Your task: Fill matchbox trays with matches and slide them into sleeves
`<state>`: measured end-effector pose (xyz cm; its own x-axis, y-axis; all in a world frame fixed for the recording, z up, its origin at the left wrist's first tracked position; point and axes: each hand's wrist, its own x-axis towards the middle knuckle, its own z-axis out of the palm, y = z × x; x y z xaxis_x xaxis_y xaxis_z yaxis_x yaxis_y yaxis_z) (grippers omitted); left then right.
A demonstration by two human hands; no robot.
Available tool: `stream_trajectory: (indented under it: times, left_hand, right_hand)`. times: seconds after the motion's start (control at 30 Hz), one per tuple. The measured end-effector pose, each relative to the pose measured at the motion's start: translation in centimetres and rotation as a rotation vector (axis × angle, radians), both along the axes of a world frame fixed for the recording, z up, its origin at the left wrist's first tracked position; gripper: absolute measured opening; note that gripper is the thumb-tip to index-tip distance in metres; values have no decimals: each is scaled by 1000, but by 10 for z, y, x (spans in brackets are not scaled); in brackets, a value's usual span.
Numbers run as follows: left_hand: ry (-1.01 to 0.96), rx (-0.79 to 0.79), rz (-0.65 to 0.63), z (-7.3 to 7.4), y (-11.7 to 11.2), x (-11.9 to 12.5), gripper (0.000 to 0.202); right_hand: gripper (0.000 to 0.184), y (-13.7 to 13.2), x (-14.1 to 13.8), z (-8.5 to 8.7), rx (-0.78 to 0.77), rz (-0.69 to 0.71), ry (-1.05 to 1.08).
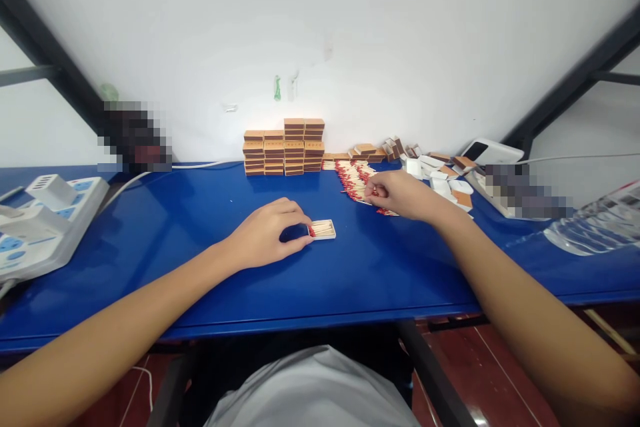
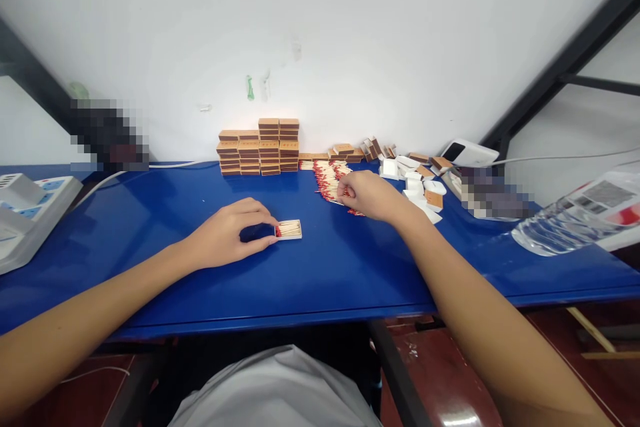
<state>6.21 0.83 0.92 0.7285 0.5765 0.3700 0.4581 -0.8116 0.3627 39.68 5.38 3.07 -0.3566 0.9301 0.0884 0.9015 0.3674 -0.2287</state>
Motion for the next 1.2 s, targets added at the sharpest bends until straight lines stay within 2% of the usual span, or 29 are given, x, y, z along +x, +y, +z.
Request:
stream_trajectory:
  times: [0.27,0.43,0.63,0.97,1.2]
  left_hand:
    - [10,-2,5,0,0,1,19]
    - [15,-7,6,2,-1,0,18]
    - [34,-4,26,1,-1,0,22]
    - [41,-16,26,2,-1,0,22]
    - [34,-16,39,-2,0,0,26]
  right_hand:
    - [14,-3,1,2,59,50,63]
    - [6,-7,0,1,-51,77,149]
    - [8,-6,-3,-4,-48,98,39]
    - [14,-1,-2,-6,-34,120,29]
    - [19,0,-2,-10,-82,103,45]
